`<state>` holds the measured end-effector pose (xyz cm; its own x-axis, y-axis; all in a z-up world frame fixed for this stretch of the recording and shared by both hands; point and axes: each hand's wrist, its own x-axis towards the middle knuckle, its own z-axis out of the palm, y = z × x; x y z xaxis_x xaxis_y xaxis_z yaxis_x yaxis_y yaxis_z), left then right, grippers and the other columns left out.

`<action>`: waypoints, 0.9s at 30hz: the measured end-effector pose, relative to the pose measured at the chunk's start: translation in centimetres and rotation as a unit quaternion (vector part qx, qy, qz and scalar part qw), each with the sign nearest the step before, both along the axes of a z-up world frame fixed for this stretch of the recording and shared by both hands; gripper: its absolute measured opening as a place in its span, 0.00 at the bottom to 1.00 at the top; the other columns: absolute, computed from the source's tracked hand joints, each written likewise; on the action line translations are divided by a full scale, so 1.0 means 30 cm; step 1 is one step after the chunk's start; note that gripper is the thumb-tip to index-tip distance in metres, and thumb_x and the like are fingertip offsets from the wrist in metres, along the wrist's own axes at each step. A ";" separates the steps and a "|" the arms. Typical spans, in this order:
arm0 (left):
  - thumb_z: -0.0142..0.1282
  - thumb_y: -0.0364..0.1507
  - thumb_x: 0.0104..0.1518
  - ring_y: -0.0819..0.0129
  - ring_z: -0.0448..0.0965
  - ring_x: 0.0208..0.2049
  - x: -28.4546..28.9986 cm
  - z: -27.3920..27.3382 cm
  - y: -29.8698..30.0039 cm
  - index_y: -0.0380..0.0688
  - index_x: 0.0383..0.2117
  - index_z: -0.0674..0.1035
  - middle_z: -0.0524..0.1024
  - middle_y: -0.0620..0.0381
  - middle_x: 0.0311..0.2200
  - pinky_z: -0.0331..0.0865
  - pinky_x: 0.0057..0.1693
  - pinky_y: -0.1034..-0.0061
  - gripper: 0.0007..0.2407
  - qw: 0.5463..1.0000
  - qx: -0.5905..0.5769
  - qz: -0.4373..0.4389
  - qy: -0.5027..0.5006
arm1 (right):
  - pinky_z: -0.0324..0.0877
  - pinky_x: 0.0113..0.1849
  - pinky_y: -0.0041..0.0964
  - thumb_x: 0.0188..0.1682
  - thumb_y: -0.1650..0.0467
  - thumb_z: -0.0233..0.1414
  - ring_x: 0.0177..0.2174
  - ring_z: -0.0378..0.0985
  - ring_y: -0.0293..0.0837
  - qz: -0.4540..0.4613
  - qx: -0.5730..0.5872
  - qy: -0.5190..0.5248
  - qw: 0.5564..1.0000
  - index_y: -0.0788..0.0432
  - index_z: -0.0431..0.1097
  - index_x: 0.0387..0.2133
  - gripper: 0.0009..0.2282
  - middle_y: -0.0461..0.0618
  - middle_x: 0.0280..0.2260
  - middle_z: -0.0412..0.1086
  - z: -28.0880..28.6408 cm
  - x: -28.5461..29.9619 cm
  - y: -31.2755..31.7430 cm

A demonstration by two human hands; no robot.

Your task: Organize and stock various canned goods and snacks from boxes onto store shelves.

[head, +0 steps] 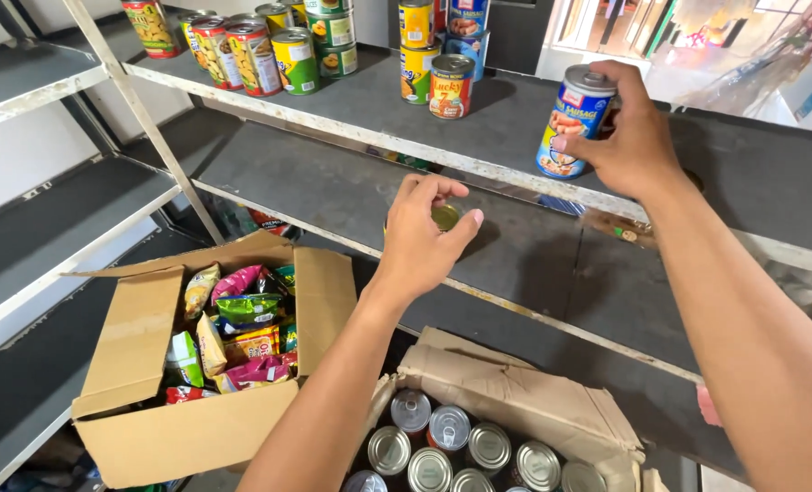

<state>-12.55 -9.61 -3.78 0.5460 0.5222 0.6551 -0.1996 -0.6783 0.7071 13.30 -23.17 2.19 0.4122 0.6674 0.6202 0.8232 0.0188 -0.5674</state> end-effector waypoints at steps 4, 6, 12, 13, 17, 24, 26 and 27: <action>0.66 0.30 0.52 0.62 0.76 0.41 0.000 -0.005 0.057 0.40 0.39 0.80 0.75 0.52 0.39 0.73 0.50 0.69 0.11 0.999 0.027 0.009 -0.024 | 0.78 0.47 0.44 0.46 0.77 0.67 0.49 0.80 0.47 0.010 0.014 0.012 1.000 0.54 0.50 0.66 0.38 0.56 0.51 0.73 -0.012 -0.056 -0.018; 0.65 0.29 0.52 0.61 0.77 0.40 0.013 0.008 0.104 0.39 0.37 0.80 0.76 0.51 0.37 0.73 0.50 0.69 0.10 0.998 0.035 0.032 -0.046 | 0.71 0.50 0.51 0.38 0.71 0.67 0.48 0.78 0.56 -0.184 -0.070 0.045 0.979 0.50 0.38 0.71 0.50 0.62 0.48 0.72 0.043 -0.169 -0.014; 0.64 0.28 0.52 0.60 0.78 0.36 0.066 0.026 0.292 0.37 0.33 0.78 0.76 0.50 0.34 0.73 0.46 0.68 0.08 0.995 0.033 0.054 -0.074 | 0.47 0.59 0.68 0.38 0.61 0.73 0.61 0.46 0.74 -0.232 0.008 -0.237 0.943 0.62 0.43 0.69 0.51 0.74 0.64 0.40 -0.069 -0.371 0.050; 0.64 0.28 0.52 0.60 0.78 0.36 0.074 0.031 0.326 0.37 0.33 0.78 0.76 0.50 0.34 0.73 0.46 0.68 0.08 0.996 0.032 0.048 -0.073 | 0.47 0.59 0.68 0.38 0.61 0.73 0.61 0.46 0.74 -0.238 0.006 -0.236 0.942 0.62 0.43 0.69 0.51 0.74 0.64 0.40 -0.076 -0.402 0.079; 0.63 0.27 0.52 0.58 0.77 0.36 0.106 0.051 0.461 0.37 0.35 0.77 0.75 0.49 0.33 0.72 0.44 0.66 0.09 0.995 0.067 0.041 -0.053 | 0.55 0.58 0.63 0.46 0.66 0.67 0.57 0.55 0.67 -0.223 0.034 -0.277 0.934 0.58 0.56 0.65 0.35 0.69 0.65 0.43 -0.119 -0.456 0.204; 0.65 0.29 0.50 0.47 0.75 0.43 0.183 0.091 0.706 0.37 0.39 0.76 0.74 0.43 0.39 0.70 0.49 0.59 0.14 0.984 0.167 0.056 0.024 | 0.59 0.55 0.56 0.50 0.69 0.61 0.53 0.58 0.63 -0.185 -0.002 -0.204 0.961 0.59 0.66 0.55 0.20 0.67 0.59 0.53 -0.115 -0.392 0.427; 0.65 0.30 0.49 0.45 0.74 0.45 0.201 0.130 0.753 0.38 0.40 0.76 0.74 0.42 0.40 0.70 0.49 0.57 0.15 0.978 0.194 0.063 0.054 | 0.60 0.55 0.57 0.52 0.69 0.61 0.53 0.59 0.64 -0.202 -0.020 -0.207 0.957 0.55 0.66 0.55 0.19 0.66 0.57 0.55 -0.128 -0.302 0.499; 0.66 0.31 0.49 0.42 0.74 0.47 0.203 0.132 0.767 0.38 0.41 0.76 0.74 0.40 0.42 0.69 0.50 0.56 0.16 0.970 0.215 0.069 0.093 | 0.60 0.55 0.57 0.54 0.69 0.60 0.53 0.59 0.66 -0.216 -0.044 -0.203 0.954 0.52 0.67 0.56 0.18 0.66 0.55 0.57 -0.152 -0.266 0.524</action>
<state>-6.47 13.41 0.19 0.6201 0.2990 0.7253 0.0191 -0.9300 0.3670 5.31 -7.47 -2.36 0.3989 0.5464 0.7364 0.8953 -0.4058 -0.1839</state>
